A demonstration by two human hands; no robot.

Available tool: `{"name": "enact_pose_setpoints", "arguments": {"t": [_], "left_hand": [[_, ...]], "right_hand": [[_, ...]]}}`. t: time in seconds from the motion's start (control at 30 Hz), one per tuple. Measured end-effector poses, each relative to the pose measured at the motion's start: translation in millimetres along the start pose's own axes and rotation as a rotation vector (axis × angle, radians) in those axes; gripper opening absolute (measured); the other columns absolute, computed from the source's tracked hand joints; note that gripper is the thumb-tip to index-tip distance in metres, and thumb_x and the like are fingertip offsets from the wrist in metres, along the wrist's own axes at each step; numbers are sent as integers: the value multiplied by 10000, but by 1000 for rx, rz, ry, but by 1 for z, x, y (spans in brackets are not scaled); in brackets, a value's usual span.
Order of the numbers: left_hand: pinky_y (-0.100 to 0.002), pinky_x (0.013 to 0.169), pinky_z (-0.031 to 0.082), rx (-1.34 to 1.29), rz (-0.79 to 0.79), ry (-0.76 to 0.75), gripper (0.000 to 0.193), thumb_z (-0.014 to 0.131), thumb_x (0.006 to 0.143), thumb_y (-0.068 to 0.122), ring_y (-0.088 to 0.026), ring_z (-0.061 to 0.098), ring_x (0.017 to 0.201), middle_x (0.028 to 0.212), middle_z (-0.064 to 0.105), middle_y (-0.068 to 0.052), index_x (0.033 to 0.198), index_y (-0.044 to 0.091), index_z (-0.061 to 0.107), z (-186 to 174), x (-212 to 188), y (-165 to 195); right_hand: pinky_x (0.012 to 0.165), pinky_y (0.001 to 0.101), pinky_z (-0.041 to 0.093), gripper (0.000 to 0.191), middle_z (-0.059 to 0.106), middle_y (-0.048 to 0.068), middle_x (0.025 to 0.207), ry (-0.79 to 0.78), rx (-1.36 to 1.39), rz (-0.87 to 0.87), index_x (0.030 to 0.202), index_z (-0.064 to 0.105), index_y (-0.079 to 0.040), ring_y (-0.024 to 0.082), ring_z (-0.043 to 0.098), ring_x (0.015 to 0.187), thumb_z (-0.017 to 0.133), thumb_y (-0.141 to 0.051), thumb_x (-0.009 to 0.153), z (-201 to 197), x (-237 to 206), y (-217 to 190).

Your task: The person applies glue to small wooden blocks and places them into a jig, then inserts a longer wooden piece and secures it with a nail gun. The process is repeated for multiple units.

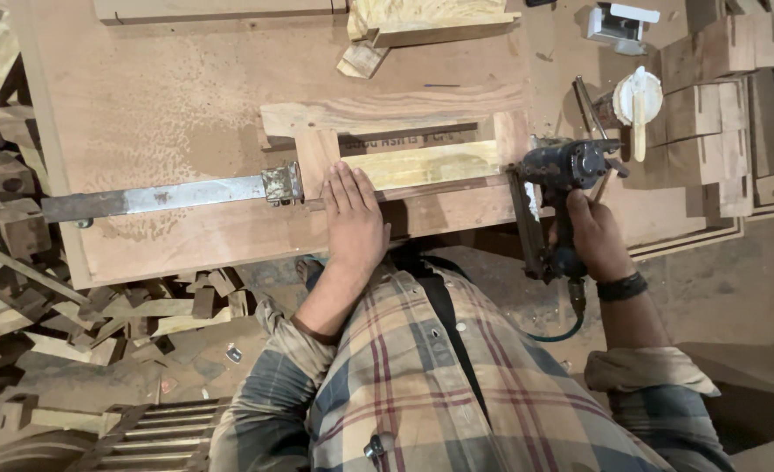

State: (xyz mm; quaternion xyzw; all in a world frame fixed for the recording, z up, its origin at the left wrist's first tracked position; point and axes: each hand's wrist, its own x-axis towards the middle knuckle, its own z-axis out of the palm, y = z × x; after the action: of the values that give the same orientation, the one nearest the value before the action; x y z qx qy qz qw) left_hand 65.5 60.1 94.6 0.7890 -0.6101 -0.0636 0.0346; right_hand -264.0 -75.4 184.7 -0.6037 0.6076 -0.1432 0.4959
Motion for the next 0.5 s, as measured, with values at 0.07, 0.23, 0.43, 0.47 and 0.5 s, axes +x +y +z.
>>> {"name": "enact_pose_setpoints", "arguments": {"t": [0.07,0.23,0.43,0.47,0.5], "left_hand": [[-583,1224,194,4,-1,22,1105,793,743,477,-535,277,1481,1566,281,-419,1503,-164,311,0,-1,-1],[-587,1213,204,5,5,31,1093,785,749,476,-536,280,1476,1563,282,-418,1501,-166,317,1,-3,-2],[-588,1207,215,25,27,35,1061,761,766,457,-539,294,1466,1556,286,-425,1496,-172,317,3,-4,-4],[-587,1208,217,17,28,37,1053,756,767,448,-538,297,1465,1557,287,-424,1496,-171,318,3,-4,-4],[-586,1212,216,19,31,53,1036,751,774,434,-537,298,1467,1559,288,-423,1496,-174,321,4,-4,-5]], "right_hand": [[539,307,477,582,625,61,682,8,34,1,947,621,24,150,579,576,392,-473,1145,1,-2,1],[530,290,477,482,625,38,704,45,136,11,1102,637,-22,136,580,573,408,-446,1115,6,5,-4],[540,283,497,495,634,46,705,41,170,-19,1141,650,-27,133,592,571,407,-457,1112,13,18,-11],[544,283,499,496,635,48,702,43,160,-25,1141,651,-26,131,594,573,406,-457,1112,13,19,-10],[548,283,501,498,636,51,699,45,147,-32,1140,653,-25,130,597,576,405,-457,1111,13,19,-9]]}}
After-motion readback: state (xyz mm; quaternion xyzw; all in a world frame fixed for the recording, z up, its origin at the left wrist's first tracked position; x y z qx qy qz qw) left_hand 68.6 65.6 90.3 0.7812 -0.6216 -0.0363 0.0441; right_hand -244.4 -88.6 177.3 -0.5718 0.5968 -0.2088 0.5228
